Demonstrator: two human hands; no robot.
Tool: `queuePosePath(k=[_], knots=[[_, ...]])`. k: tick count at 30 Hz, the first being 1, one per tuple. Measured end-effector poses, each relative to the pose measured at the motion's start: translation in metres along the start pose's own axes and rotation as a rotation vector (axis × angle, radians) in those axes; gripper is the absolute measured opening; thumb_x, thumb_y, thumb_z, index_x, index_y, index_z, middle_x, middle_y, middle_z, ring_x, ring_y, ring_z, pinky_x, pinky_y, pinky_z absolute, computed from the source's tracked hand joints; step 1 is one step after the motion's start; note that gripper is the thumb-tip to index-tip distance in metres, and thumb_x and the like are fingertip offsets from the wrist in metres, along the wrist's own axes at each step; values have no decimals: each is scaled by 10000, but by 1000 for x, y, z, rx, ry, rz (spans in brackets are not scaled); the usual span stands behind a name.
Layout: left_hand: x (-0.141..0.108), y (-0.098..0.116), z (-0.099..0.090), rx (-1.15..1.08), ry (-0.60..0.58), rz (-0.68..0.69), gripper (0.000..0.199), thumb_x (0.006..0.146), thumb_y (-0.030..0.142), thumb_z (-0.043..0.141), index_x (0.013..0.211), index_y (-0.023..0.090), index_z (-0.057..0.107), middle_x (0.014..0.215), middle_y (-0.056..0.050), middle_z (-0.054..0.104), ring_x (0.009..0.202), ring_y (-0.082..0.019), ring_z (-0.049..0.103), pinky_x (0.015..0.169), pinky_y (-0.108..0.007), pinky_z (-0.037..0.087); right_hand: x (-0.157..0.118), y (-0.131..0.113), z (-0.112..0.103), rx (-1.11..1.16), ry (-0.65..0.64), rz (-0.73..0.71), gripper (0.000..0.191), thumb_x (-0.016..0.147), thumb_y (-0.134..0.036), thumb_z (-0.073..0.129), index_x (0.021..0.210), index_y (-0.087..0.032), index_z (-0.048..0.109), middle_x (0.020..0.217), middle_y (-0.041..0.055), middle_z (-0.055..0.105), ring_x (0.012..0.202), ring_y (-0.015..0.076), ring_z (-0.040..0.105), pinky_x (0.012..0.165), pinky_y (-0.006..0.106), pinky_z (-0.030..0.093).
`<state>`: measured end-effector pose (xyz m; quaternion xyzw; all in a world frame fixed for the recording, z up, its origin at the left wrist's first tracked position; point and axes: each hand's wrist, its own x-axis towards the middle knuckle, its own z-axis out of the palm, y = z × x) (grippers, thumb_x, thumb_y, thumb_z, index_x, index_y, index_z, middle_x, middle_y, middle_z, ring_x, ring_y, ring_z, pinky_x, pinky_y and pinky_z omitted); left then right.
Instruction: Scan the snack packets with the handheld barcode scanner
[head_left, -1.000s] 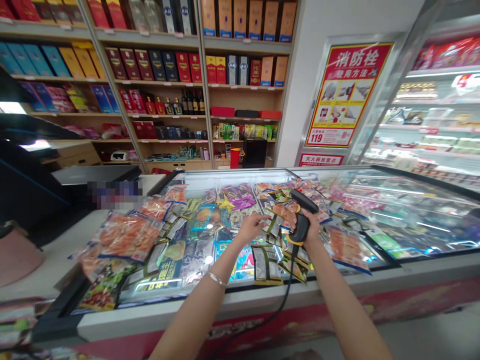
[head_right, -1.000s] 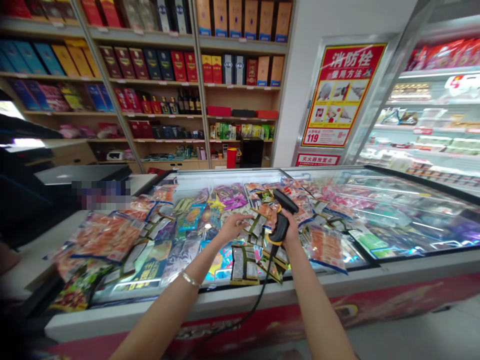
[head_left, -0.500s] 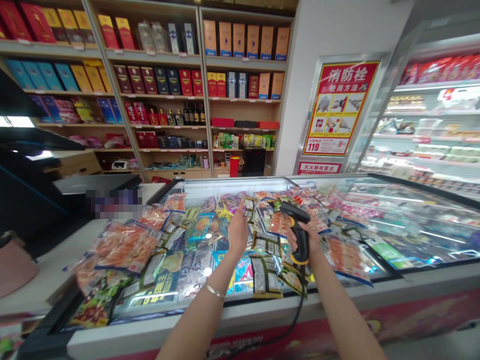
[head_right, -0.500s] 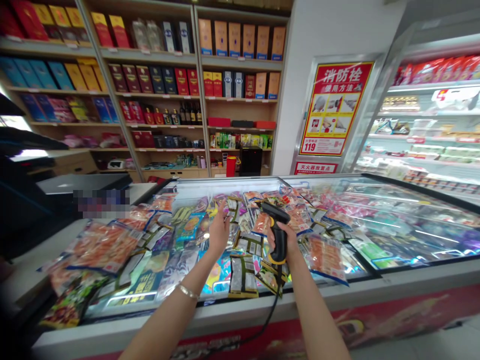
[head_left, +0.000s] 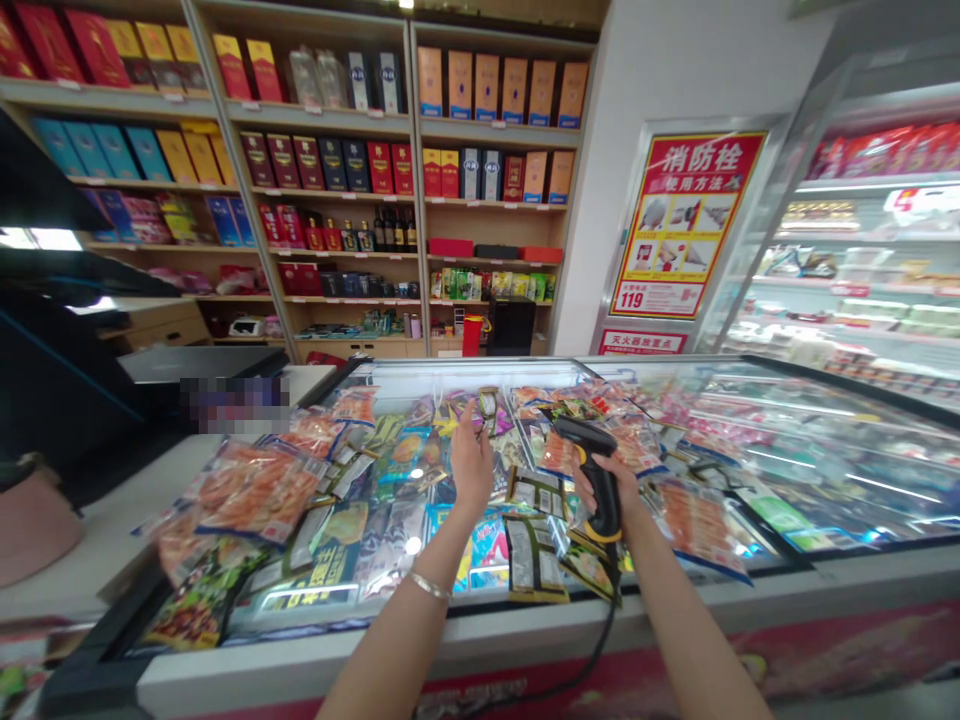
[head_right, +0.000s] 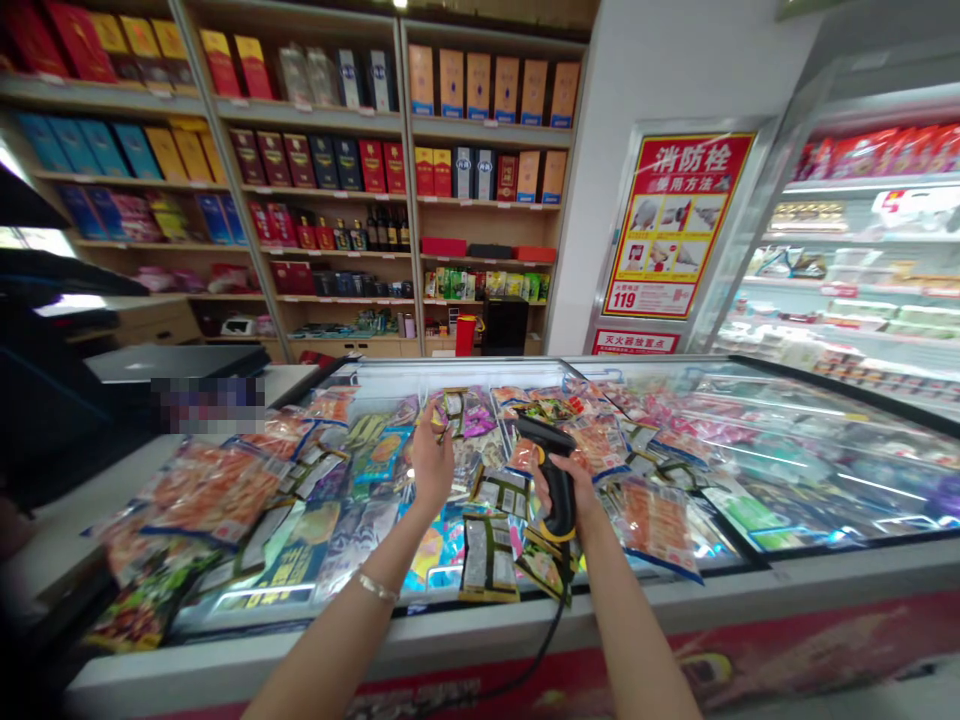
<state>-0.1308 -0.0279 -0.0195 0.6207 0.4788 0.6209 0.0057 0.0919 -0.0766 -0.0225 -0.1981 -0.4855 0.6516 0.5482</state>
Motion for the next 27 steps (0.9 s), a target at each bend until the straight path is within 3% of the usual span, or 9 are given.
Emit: queuePosePath(k=[8, 27], knots=[[2, -1, -2, -45, 34, -37, 459, 891, 195, 453, 1348, 183, 408, 1072, -113, 597, 886, -190, 582, 880, -375, 467, 0, 2, -5, -5, -6, 39, 280, 767, -435, 607, 855, -182, 527, 513, -34, 499, 325, 98, 427, 301, 189, 341], [1, -2, -1, -67, 31, -68, 481, 885, 190, 455, 1361, 189, 385, 1058, -105, 594, 872, -187, 569, 875, -376, 462, -1, 3, -6, -37, 33, 19, 282, 774, -433, 598, 897, -184, 548, 507, -27, 502, 318, 115, 409, 292, 225, 338]])
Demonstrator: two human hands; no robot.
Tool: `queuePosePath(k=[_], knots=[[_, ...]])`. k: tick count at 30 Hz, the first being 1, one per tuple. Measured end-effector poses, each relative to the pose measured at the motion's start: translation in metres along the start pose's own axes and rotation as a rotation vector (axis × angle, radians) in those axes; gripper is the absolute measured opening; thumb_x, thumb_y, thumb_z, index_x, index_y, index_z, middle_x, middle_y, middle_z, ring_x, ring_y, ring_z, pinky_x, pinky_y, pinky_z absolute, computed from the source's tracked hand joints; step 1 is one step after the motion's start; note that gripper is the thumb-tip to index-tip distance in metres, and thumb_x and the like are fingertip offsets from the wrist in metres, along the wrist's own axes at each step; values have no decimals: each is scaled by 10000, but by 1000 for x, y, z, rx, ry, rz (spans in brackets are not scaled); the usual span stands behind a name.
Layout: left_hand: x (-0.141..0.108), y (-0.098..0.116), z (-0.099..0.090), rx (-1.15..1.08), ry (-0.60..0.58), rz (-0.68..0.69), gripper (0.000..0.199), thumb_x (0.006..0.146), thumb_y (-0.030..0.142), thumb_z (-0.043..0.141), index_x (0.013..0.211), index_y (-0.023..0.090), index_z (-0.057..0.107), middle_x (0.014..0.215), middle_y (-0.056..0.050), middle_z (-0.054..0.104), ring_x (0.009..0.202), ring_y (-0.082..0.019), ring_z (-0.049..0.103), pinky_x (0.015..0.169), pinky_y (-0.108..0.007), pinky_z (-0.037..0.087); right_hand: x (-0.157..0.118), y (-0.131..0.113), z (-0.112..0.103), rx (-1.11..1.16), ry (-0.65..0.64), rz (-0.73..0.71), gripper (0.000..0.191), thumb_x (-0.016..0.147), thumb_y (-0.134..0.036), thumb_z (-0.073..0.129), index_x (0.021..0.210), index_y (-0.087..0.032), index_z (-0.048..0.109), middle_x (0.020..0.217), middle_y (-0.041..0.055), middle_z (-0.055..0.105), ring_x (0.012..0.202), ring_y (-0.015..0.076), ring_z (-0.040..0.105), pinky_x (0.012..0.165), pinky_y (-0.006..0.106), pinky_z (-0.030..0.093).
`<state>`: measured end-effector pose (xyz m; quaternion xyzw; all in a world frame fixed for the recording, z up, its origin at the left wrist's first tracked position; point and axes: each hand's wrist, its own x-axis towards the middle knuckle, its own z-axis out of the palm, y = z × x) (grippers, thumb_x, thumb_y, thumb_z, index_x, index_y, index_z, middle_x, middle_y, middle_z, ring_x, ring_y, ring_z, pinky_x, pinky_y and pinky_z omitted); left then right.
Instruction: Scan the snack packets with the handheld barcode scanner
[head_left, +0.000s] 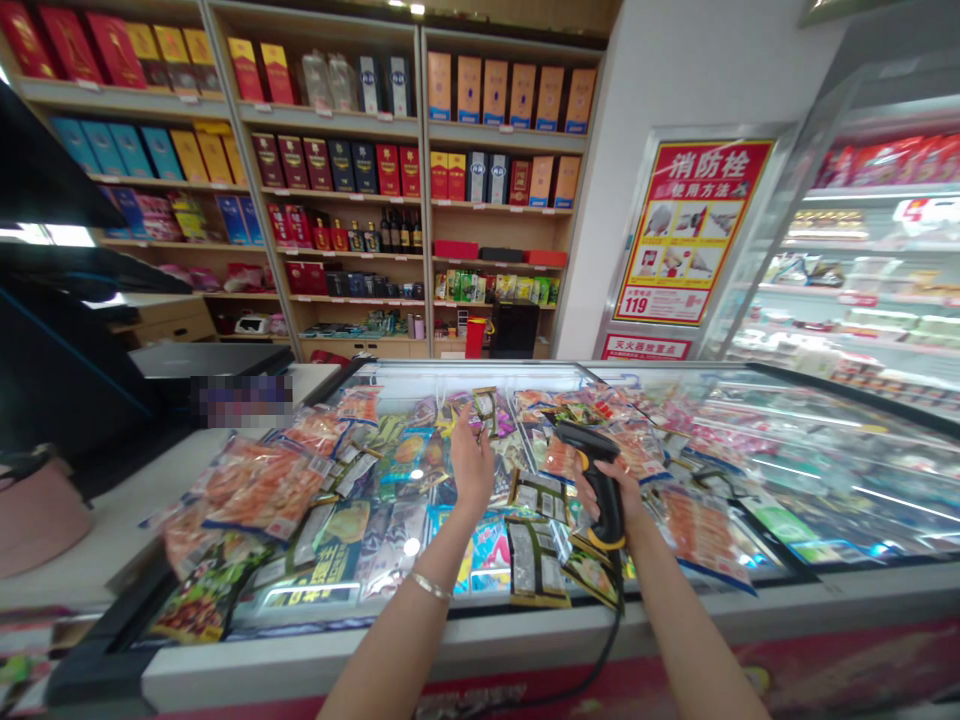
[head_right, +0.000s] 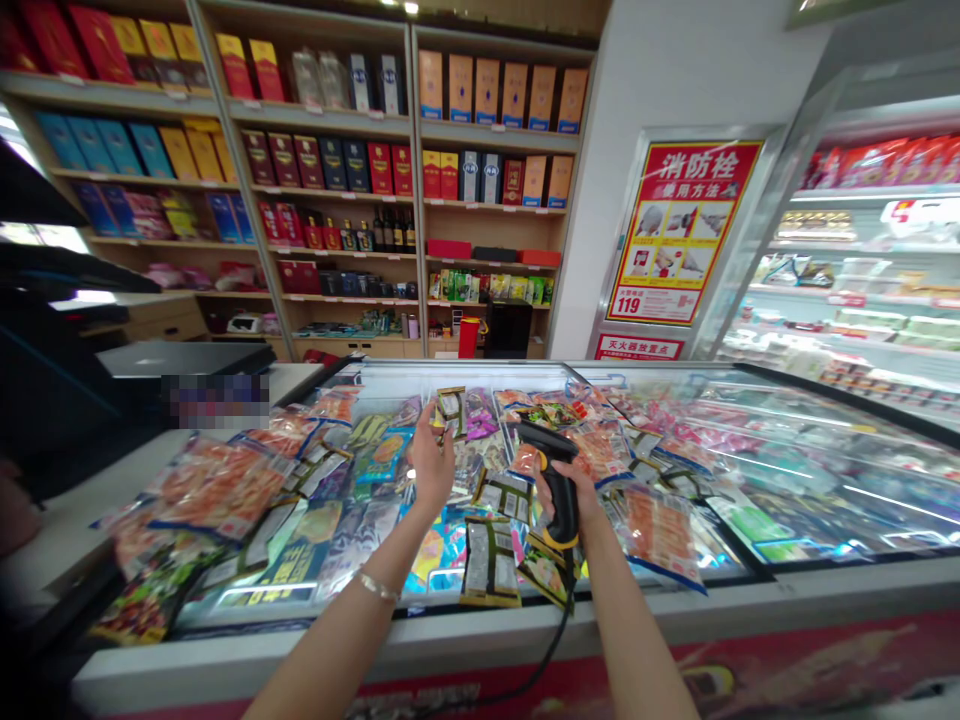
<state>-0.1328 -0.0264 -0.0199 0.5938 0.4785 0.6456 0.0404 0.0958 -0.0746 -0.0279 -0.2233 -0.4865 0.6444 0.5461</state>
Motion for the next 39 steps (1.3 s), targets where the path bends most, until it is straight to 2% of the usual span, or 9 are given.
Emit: queuePosePath(k=[5, 8, 13, 18, 25, 29, 33, 36, 39], knots=[[-1, 1, -3, -16, -14, -7, 469, 891, 202, 434, 1358, 199, 389, 1162, -122, 571, 933, -190, 567, 891, -368, 455, -4, -2, 3, -23, 64, -38, 286, 733, -476, 626, 816, -215, 543, 494, -30, 465, 313, 113, 358, 283, 245, 300], [0, 5, -18, -35, 15, -32, 436, 902, 214, 426, 1337, 185, 412, 1090, -115, 582, 915, -186, 570, 871, -359, 465, -9, -12, 11, -5, 84, -75, 262, 734, -466, 613, 802, -219, 557, 502, -26, 444, 327, 102, 353, 311, 242, 300], [-1, 11, -76, -32, 100, -29, 391, 918, 259, 441, 1303, 187, 449, 953, -88, 580, 866, -179, 568, 839, -345, 476, -14, -37, 34, -49, 86, -114, 241, 716, -436, 624, 800, -218, 565, 498, -22, 427, 336, 108, 348, 322, 246, 286], [-3, 3, -153, 55, 195, 21, 347, 932, 281, 435, 1267, 220, 501, 960, -76, 563, 839, -163, 562, 789, -313, 480, -9, -34, 84, -33, 21, -154, 244, 706, -444, 618, 792, -225, 556, 505, -37, 393, 334, 97, 314, 308, 233, 276], [5, -29, -255, 260, 383, 10, 331, 925, 306, 453, 1227, 227, 562, 1008, -93, 574, 893, -180, 556, 854, -335, 458, 23, 16, 170, 83, -162, -83, 225, 749, -432, 583, 817, -218, 558, 518, -46, 397, 339, 89, 314, 309, 214, 287], [2, -54, -296, 279, 499, -80, 403, 910, 333, 477, 1298, 224, 507, 959, -78, 568, 853, -173, 555, 839, -329, 466, 43, 52, 211, 153, -273, -17, 228, 773, -426, 570, 824, -204, 552, 529, -41, 420, 343, 85, 335, 310, 201, 307], [-11, -82, -313, 285, 518, -178, 484, 909, 321, 458, 1374, 194, 411, 1001, -94, 530, 857, -174, 558, 818, -327, 485, 60, 95, 235, 260, -366, 41, 221, 807, -408, 547, 847, -191, 532, 541, -47, 416, 342, 74, 328, 309, 185, 326], [-20, -98, -313, 504, 487, -278, 419, 905, 309, 438, 1285, 151, 513, 1071, -144, 498, 1025, -249, 519, 941, -448, 424, 68, 129, 243, 327, -382, 89, 212, 819, -397, 543, 849, -188, 522, 547, -49, 422, 344, 66, 333, 308, 173, 330], [-24, -109, -309, 655, 467, -363, 404, 887, 321, 461, 1224, 117, 550, 1248, -214, 430, 1199, -327, 427, 1003, -529, 357, 71, 155, 243, 341, -355, 142, 195, 828, -386, 538, 844, -193, 510, 549, -50, 429, 351, 66, 356, 316, 169, 340]])
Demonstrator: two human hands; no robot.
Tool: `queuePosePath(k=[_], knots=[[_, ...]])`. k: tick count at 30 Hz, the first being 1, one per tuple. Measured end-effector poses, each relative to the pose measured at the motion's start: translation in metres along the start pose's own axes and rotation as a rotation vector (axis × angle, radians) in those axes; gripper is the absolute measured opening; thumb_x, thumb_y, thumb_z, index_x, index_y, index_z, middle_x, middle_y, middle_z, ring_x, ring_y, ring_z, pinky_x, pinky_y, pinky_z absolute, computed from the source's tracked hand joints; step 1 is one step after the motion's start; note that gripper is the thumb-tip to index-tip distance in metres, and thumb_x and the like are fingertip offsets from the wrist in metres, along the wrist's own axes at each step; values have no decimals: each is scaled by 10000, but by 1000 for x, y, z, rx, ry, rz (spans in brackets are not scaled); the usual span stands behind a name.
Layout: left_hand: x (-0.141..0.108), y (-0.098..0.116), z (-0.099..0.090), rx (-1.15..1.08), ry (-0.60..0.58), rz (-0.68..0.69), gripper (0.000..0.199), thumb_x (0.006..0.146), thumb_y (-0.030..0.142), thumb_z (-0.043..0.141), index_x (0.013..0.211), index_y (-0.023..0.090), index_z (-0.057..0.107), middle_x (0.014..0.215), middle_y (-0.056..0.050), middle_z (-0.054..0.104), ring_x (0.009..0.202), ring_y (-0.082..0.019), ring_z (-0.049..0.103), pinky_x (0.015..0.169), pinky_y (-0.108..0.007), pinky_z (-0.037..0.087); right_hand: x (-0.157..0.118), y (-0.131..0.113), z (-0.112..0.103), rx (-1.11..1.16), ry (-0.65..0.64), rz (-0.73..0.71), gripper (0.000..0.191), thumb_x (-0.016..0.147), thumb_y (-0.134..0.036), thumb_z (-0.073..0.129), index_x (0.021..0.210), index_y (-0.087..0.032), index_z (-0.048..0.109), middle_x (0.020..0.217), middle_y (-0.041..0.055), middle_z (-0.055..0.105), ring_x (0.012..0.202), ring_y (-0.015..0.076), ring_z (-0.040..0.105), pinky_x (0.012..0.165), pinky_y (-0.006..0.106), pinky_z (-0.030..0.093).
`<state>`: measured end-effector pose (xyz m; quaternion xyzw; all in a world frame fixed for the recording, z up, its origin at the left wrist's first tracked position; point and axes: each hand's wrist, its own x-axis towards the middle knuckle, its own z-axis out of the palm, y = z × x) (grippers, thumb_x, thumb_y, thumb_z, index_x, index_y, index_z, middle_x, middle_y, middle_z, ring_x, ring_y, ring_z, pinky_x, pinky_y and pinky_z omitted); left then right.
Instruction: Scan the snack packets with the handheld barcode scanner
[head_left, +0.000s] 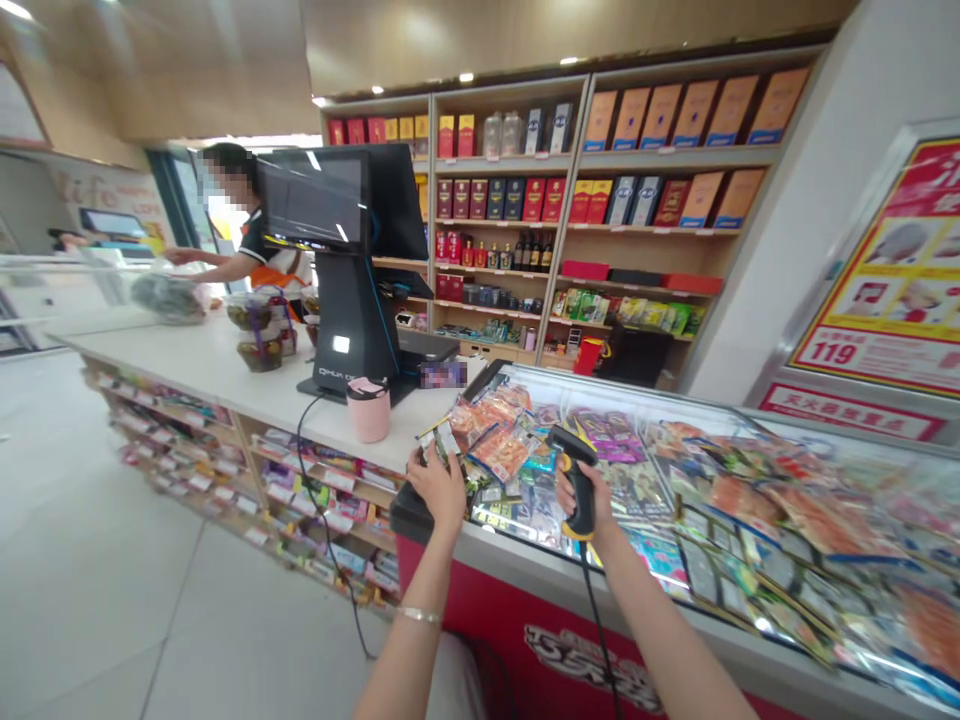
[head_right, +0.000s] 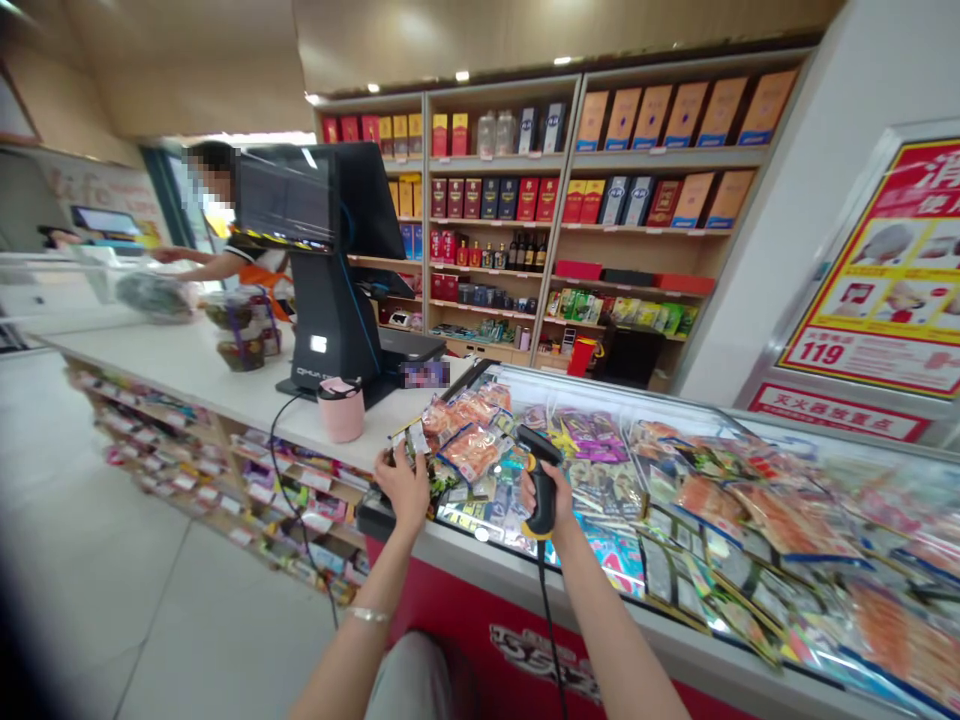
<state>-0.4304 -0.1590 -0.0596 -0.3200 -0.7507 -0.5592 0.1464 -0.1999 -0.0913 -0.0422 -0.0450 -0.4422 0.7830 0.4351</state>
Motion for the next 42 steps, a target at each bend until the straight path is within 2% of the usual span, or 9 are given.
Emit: queuePosePath(k=[3, 10, 16, 25, 31, 37, 42], knots=[[-1, -3, 6, -22, -31, 32, 397, 897, 319, 426, 1225, 112, 511, 1348, -226, 403, 1272, -324, 392, 1041, -523, 334, 1, 11, -8, -10, 31, 52, 205, 824, -394, 540, 841, -191, 519, 540, -47, 441, 347, 71, 363, 312, 177, 334], [0, -8, 6, -153, -70, 0, 396, 902, 304, 393, 1243, 115, 464, 1372, -211, 453, 1306, -286, 400, 1094, -496, 298, 2, 15, -14, -67, 78, 184, 252, 769, -430, 585, 803, -184, 542, 524, -39, 471, 355, 92, 407, 324, 205, 355], [0, -11, 4, -205, -39, 10, 503, 905, 322, 393, 1366, 123, 375, 1370, -194, 470, 1316, -276, 397, 1112, -475, 282, 3, 18, -13, -88, 90, 150, 271, 767, -446, 585, 778, -176, 558, 518, -43, 467, 344, 82, 399, 324, 200, 331], [0, -14, 5, -204, -30, -9, 516, 884, 325, 407, 1337, 78, 423, 1370, -221, 468, 1317, -293, 390, 1122, -489, 239, 2, 18, -11, -97, 146, 187, 287, 724, -462, 600, 784, -184, 566, 510, -41, 476, 359, 92, 400, 335, 206, 311], [-2, -9, 0, -159, 29, -11, 470, 882, 311, 403, 1306, 112, 448, 1381, -199, 471, 1360, -292, 333, 1139, -546, 135, -1, 15, -4, -122, 181, 195, 290, 698, -469, 608, 727, -187, 551, 505, -36, 485, 363, 97, 413, 343, 217, 321], [-10, -2, -7, -98, 77, 106, 444, 895, 300, 386, 1294, 115, 450, 1376, -187, 484, 1365, -279, 329, 1151, -554, 69, -1, 17, -7, -117, 183, 207, 302, 708, -470, 607, 763, -176, 566, 501, -33, 491, 368, 97, 422, 344, 212, 328], [-19, 0, -9, -55, 48, 195, 447, 906, 309, 380, 1296, 99, 437, 1372, -194, 481, 1365, -276, 331, 1153, -556, 94, 1, 20, -11, -110, 192, 205, 298, 714, -468, 616, 778, -180, 571, 508, -33, 508, 368, 101, 434, 338, 212, 348]])
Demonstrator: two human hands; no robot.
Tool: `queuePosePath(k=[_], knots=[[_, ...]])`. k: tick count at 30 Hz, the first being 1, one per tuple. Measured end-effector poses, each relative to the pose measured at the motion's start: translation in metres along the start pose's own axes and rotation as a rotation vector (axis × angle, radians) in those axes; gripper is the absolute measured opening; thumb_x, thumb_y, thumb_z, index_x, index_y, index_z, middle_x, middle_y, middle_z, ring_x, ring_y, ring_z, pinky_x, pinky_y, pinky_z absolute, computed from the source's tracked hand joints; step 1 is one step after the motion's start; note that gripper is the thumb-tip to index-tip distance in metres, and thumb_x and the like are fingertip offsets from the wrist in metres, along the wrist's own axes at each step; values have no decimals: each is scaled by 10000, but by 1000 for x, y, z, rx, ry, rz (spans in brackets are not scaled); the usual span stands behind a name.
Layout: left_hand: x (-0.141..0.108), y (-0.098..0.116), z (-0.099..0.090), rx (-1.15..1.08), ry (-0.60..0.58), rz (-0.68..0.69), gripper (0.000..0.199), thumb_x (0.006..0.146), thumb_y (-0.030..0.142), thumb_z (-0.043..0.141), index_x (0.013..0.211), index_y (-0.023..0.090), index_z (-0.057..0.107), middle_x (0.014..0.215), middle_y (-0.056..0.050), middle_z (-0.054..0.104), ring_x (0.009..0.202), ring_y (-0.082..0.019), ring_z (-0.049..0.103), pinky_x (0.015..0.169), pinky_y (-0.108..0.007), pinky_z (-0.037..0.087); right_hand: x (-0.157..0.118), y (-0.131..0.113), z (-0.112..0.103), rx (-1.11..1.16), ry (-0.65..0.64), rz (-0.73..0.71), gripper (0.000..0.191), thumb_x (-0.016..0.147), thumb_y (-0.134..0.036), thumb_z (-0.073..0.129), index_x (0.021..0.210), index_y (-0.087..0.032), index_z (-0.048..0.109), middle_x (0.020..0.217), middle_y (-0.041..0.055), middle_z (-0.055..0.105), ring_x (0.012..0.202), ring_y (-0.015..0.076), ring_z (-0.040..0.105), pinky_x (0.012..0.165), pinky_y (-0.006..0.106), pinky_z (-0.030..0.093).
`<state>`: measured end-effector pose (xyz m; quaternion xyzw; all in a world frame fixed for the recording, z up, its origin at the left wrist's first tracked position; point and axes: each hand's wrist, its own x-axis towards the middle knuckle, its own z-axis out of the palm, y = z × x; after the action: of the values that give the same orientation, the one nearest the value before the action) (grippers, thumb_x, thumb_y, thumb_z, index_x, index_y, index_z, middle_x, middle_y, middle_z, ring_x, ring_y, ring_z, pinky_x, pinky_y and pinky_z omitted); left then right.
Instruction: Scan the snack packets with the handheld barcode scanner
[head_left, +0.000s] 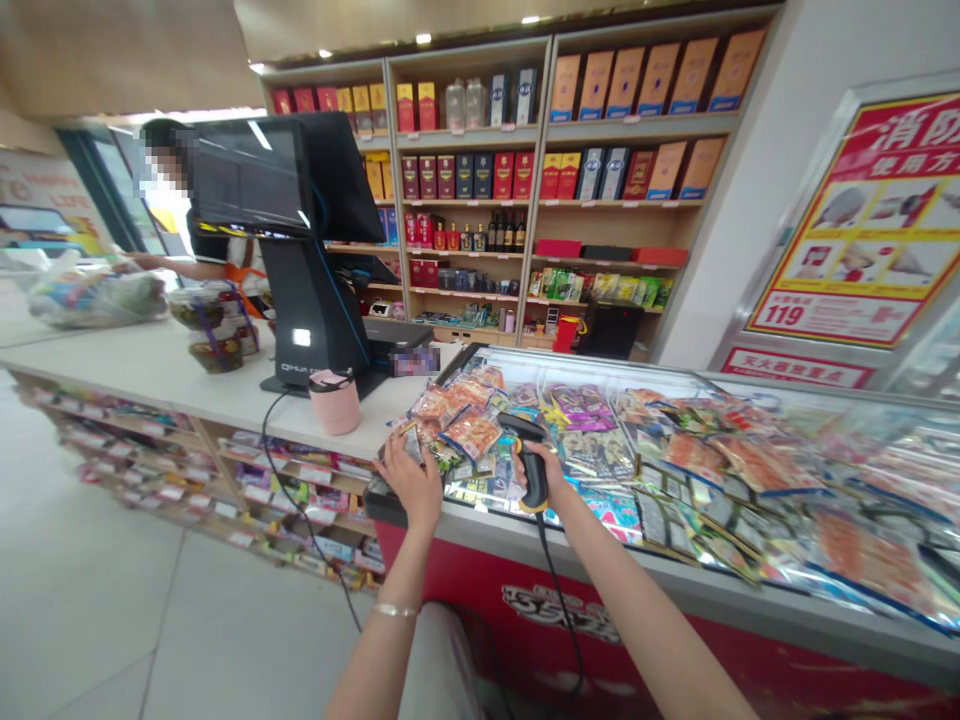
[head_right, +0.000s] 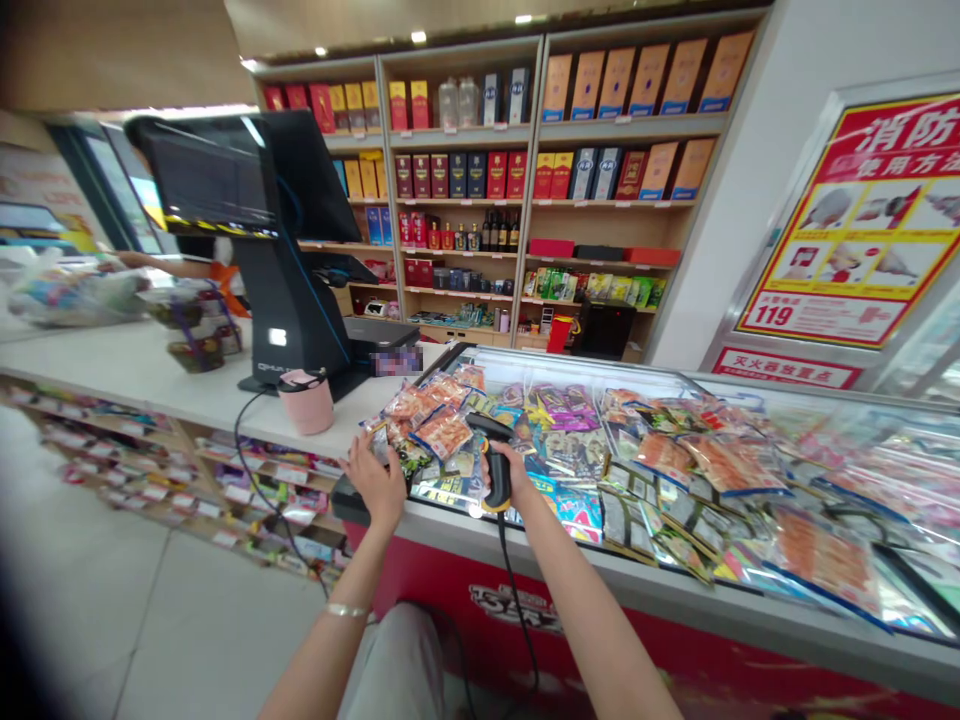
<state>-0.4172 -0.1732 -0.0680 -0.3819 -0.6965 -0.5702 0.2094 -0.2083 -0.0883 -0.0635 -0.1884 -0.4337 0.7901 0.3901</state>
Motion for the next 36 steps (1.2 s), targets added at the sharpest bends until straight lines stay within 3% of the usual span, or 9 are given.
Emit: queuePosePath(k=[11, 19, 24, 28, 33, 36], knots=[[-2, 14, -7, 59, -116, 163, 482, 898, 280, 405, 1337, 81, 400, 1416, -184, 436, 1410, -280, 239, 1164, -559, 90, -3, -2, 6, 5, 25, -1, 312, 681, -461, 638, 776, -171, 571, 499, -31, 518, 356, 104, 456, 324, 209, 362], [-2, 19, -9, 9, -190, 285, 459, 887, 269, 413, 1299, 71, 463, 1429, -158, 438, 1405, -290, 251, 1168, -543, 130, -5, -2, 9, -7, 58, -33, 302, 679, -448, 644, 777, -174, 565, 495, -27, 511, 358, 112, 454, 327, 219, 369], [0, 28, -6, -9, -187, 306, 406, 886, 264, 431, 1254, 100, 483, 1399, -156, 472, 1412, -272, 231, 1171, -534, 144, -32, -31, 8, 5, 87, -193, 239, 743, -413, 567, 819, -186, 553, 512, -36, 480, 379, 102, 425, 363, 208, 353], [-2, 67, 9, -109, -169, 326, 417, 885, 269, 436, 1275, 122, 443, 1401, -156, 456, 1420, -268, 201, 1172, -538, 155, -76, -83, -6, -43, 110, -362, 195, 770, -392, 533, 810, -201, 531, 529, -31, 445, 396, 102, 384, 378, 219, 325], [-20, 152, 30, -385, -223, 404, 405, 899, 269, 422, 1278, 129, 401, 1413, -170, 421, 1414, -279, 218, 1138, -552, 237, -138, -145, -29, -107, 281, -493, 177, 763, -385, 532, 827, -222, 556, 548, -15, 409, 406, 116, 345, 378, 256, 281], [-44, 199, 44, -525, -338, 462, 420, 901, 247, 404, 1307, 156, 350, 1432, -169, 396, 1402, -253, 254, 1130, -540, 263, -172, -167, -51, -134, 385, -565, 196, 714, -409, 574, 797, -231, 582, 546, 1, 391, 403, 126, 359, 376, 287, 283]])
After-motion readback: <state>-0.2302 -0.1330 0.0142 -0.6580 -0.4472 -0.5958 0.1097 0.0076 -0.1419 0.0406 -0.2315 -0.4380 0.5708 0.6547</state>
